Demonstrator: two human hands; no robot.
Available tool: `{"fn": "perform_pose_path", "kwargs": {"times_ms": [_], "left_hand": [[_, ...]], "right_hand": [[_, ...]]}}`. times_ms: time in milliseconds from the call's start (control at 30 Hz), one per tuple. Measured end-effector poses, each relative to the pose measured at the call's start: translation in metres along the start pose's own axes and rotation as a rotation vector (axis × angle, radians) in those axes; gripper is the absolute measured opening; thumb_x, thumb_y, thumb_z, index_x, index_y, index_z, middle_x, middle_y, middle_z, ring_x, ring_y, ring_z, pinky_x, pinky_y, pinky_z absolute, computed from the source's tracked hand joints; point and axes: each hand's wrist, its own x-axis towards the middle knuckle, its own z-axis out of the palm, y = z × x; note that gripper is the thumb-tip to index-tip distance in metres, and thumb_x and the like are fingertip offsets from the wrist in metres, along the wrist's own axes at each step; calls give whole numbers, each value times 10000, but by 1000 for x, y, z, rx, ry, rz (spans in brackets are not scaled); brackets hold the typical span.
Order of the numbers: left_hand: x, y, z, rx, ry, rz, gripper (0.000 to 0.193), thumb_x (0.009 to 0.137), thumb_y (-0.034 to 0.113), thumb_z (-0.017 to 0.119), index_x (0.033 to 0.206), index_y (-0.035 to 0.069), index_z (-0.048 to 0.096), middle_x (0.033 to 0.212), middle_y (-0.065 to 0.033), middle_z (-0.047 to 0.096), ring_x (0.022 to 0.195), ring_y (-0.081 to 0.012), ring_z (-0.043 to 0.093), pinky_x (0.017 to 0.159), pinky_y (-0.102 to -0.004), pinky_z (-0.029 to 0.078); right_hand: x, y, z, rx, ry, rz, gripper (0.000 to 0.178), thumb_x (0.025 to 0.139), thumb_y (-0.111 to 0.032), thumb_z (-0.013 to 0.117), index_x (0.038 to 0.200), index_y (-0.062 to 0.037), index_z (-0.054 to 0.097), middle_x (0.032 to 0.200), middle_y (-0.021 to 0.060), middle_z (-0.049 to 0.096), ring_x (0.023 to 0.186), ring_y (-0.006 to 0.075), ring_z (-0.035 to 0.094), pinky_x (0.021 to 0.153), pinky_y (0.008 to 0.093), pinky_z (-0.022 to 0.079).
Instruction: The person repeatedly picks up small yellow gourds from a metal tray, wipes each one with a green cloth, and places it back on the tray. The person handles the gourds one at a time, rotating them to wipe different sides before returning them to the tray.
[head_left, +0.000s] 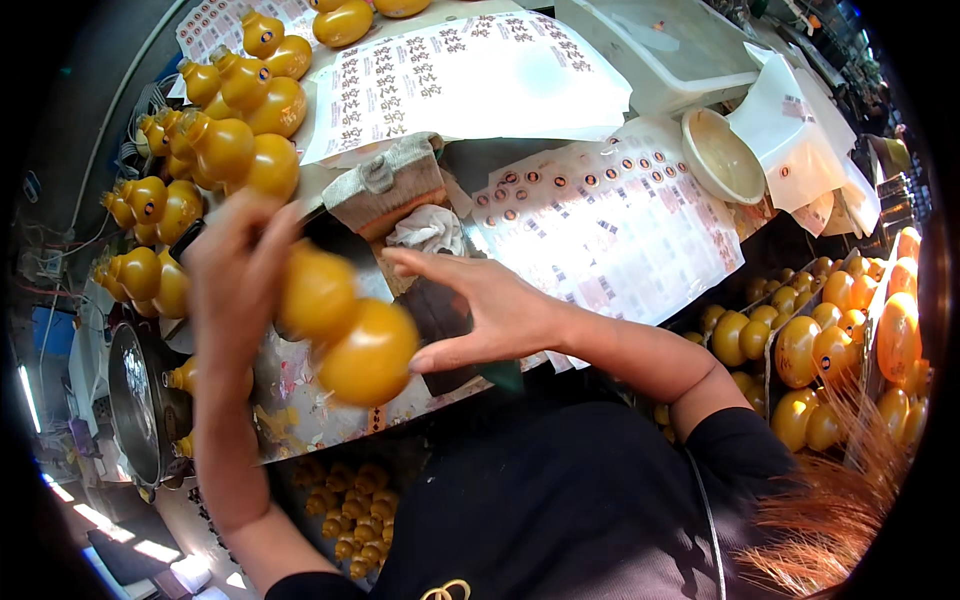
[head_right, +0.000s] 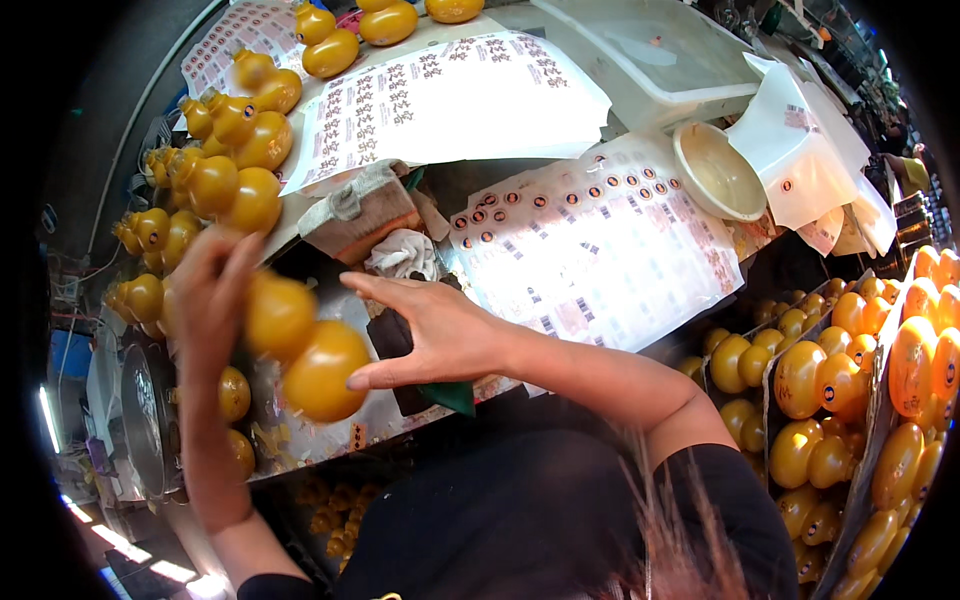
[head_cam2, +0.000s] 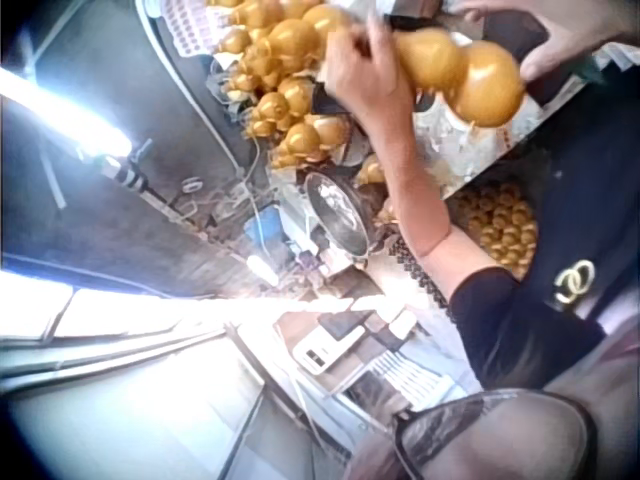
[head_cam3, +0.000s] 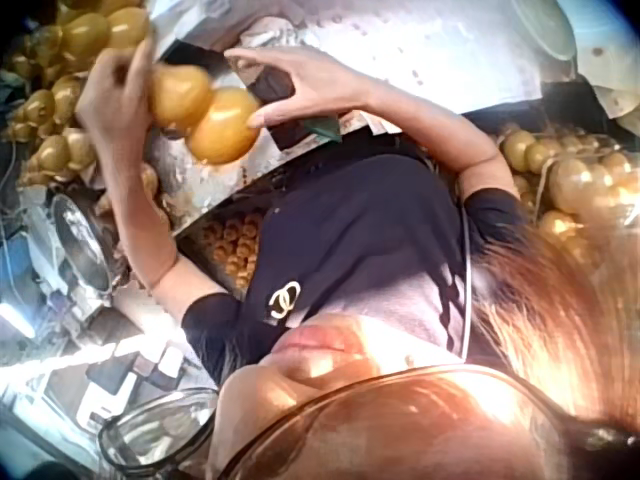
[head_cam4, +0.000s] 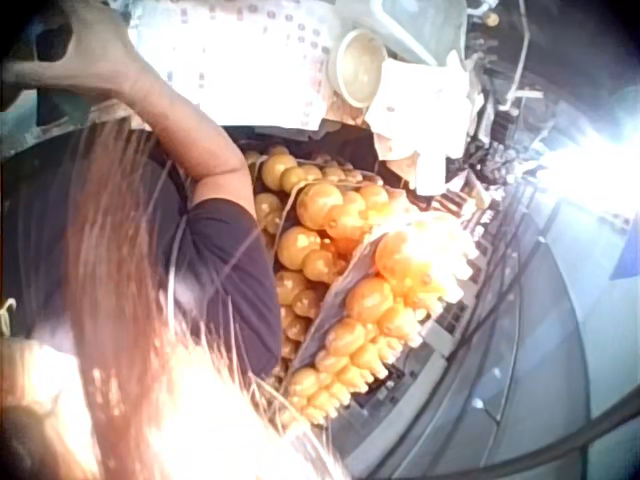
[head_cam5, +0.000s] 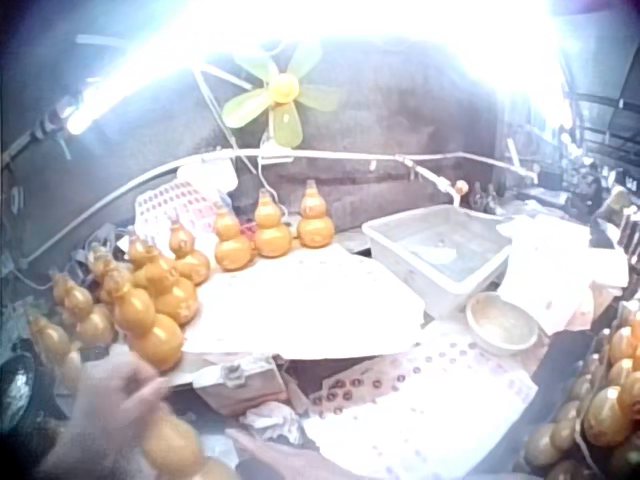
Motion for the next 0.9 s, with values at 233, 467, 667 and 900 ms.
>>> {"fn": "perform_pose_path", "kwargs": {"times_ms": [233,467,667,900], "left_hand": [[-13,-44,82,-460,180,72,386,833,311,701,1054,11,600,1090,-149,608,1015,-234,583,886,-327,446],[-108,-27,158,-355,97,25,919,664,256,843,1406,64,336,1410,-170,372,1295,-323,392,1076,-413,323],[-114,-26,156,-245,108,11,901,705,207,811,1433,72,297,1424,-175,348,1313,-336,362,1082,-416,312],[-106,-4,163,-133,215,102,829,709,102,802,1406,91,354,1452,-175,324,1325,-352,346,1083,-443,308]], "right_hand": [[16,49,-21,-101,-12,256,765,700,-618,701,1146,-8,585,1036,202,651,945,338,643,823,378,495],[19,58,-22,20,-70,202,715,731,-562,706,1174,-13,587,1027,204,655,955,306,647,840,351,488],[15,30,-13,-237,-70,328,715,755,-546,687,1203,-2,565,1075,231,623,962,365,627,838,389,496],[-71,59,-30,-431,356,98,526,855,-399,633,1238,-45,562,1208,161,603,1026,329,620,881,377,505]]}}
